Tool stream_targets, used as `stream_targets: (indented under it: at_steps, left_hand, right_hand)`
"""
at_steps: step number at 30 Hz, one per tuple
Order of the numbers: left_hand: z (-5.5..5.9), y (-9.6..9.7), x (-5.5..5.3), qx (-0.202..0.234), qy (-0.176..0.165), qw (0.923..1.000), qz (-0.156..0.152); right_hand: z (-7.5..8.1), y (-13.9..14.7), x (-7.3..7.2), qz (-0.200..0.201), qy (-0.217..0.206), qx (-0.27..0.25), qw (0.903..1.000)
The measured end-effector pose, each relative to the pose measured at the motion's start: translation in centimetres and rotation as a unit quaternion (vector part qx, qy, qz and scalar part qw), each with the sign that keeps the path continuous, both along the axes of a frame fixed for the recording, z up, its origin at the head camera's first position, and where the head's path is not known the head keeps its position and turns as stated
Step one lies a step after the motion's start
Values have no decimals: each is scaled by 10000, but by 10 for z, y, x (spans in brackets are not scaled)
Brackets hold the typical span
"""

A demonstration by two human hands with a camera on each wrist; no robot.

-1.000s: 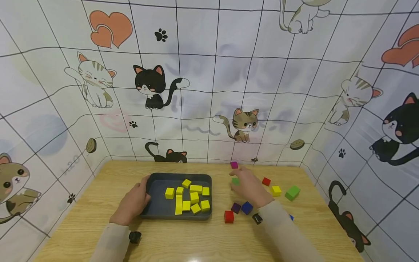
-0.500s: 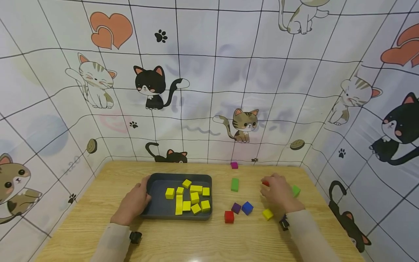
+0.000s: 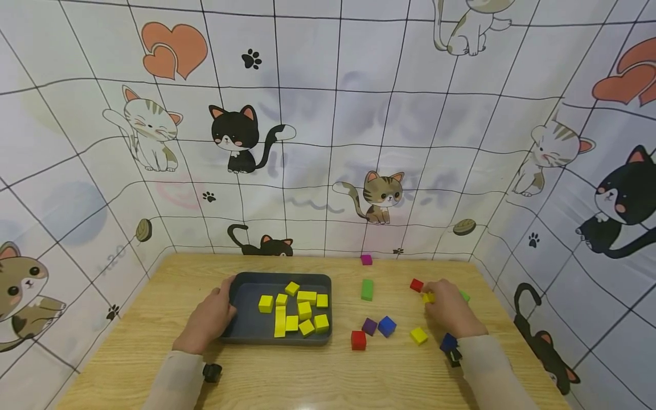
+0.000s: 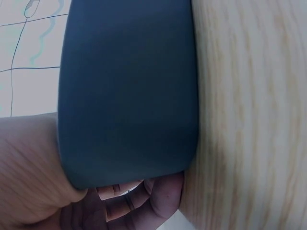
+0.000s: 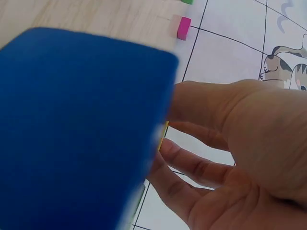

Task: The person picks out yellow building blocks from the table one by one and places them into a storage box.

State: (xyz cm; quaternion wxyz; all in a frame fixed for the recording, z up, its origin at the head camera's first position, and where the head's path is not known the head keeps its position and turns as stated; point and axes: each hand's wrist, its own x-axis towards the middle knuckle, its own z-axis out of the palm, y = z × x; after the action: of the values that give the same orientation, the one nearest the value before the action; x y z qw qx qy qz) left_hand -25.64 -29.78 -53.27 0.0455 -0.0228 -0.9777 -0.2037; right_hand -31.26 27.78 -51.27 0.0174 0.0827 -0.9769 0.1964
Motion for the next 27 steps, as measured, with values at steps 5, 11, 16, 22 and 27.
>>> stream_targets:
  at_steps: [5,11,16,22,27]
  left_hand:
    - [-1,0,0,6,-18,10000,10]
    - [-2,-1,-1,1,-10,10000,39]
    - [-2,-1,-2,-5,-41,10000,49]
    - [-2,-1,-2,-14,-51,10000,45]
    - [-2,-1,-1,-5,-24,10000,45]
  right_hand:
    - [-1,-1,1,-25,-3,-5,10000]
    - [1,-2,3,-53,34,25,10000]
    - [2,-3,2,-66,30,39,10000]
    - [-1,-3,0,-23,128,87,9999]
    - [-1,-4,1,-10,162,47,9999]
